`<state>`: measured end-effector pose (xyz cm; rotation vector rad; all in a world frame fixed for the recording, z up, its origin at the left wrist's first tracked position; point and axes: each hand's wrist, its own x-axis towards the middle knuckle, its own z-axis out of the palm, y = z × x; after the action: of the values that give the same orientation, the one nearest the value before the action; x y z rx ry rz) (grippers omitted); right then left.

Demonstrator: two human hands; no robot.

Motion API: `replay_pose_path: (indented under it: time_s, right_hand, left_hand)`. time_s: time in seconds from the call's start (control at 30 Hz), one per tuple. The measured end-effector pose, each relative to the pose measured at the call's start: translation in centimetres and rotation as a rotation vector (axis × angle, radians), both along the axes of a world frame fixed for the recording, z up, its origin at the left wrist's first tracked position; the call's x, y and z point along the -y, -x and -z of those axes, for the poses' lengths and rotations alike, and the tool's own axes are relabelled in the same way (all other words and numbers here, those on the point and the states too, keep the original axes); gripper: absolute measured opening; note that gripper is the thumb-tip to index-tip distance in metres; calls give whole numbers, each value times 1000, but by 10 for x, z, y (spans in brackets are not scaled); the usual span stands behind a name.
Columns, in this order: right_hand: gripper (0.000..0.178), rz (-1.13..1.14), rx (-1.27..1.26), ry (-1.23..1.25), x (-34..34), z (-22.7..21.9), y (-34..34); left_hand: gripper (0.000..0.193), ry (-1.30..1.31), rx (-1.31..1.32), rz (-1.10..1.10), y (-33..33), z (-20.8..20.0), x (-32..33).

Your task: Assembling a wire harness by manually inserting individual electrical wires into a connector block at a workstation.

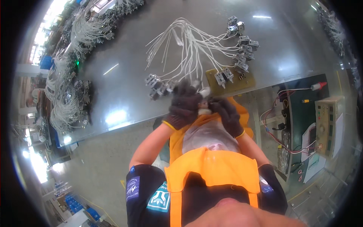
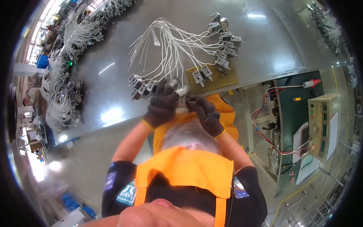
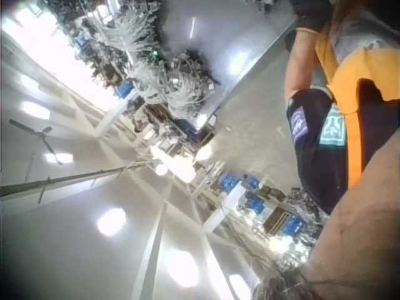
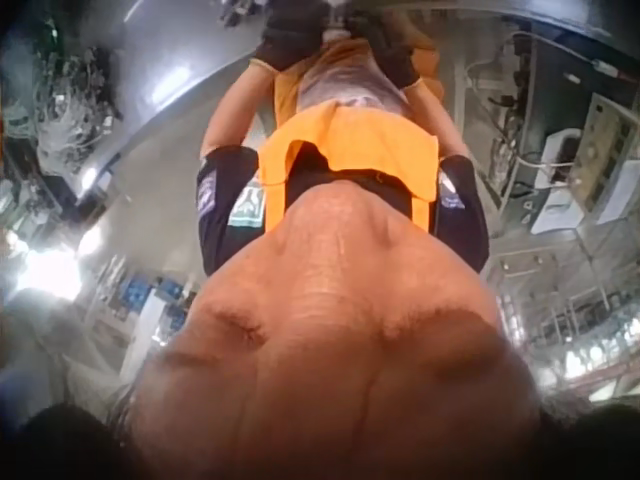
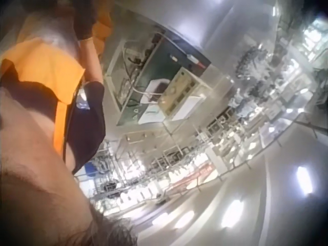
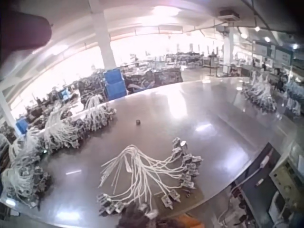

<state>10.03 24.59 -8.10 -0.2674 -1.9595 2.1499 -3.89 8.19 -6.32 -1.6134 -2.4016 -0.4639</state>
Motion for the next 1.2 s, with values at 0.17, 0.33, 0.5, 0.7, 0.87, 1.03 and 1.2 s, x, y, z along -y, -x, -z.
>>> replay_pose_path:
  time_s: [0.17, 0.33, 0.5, 0.7, 0.87, 1.03, 1.2]
  right_hand:
    - [21, -16, 11, -46, -28, -14, 36]
    - [24, 60, -69, -148, -99, -13, 80]
    - [29, 339, -124, -359, -100, -6, 49]
    - [30, 359, 165, 330, -73, 7, -9]
    - [29, 286, 272, 393, -49, 7, -26]
    - [29, 194, 225, 361, -45, 2, -23]
    - [23, 266, 94, 120, -26, 3, 2]
  left_hand:
    - [43, 86, 247, 77, 17, -11, 21]
    - [51, -191, 459, 17, 17, -25, -31]
    - [51, -183, 357, -70, 15, -21, -76]
    - [54, -160, 373, -234, 3, -6, -93]
    - [55, -107, 364, -265, -5, -6, -91]
    - [55, -62, 305, -181, 7, -9, -87]
    - [53, -106, 444, -173, 2, -18, -94]
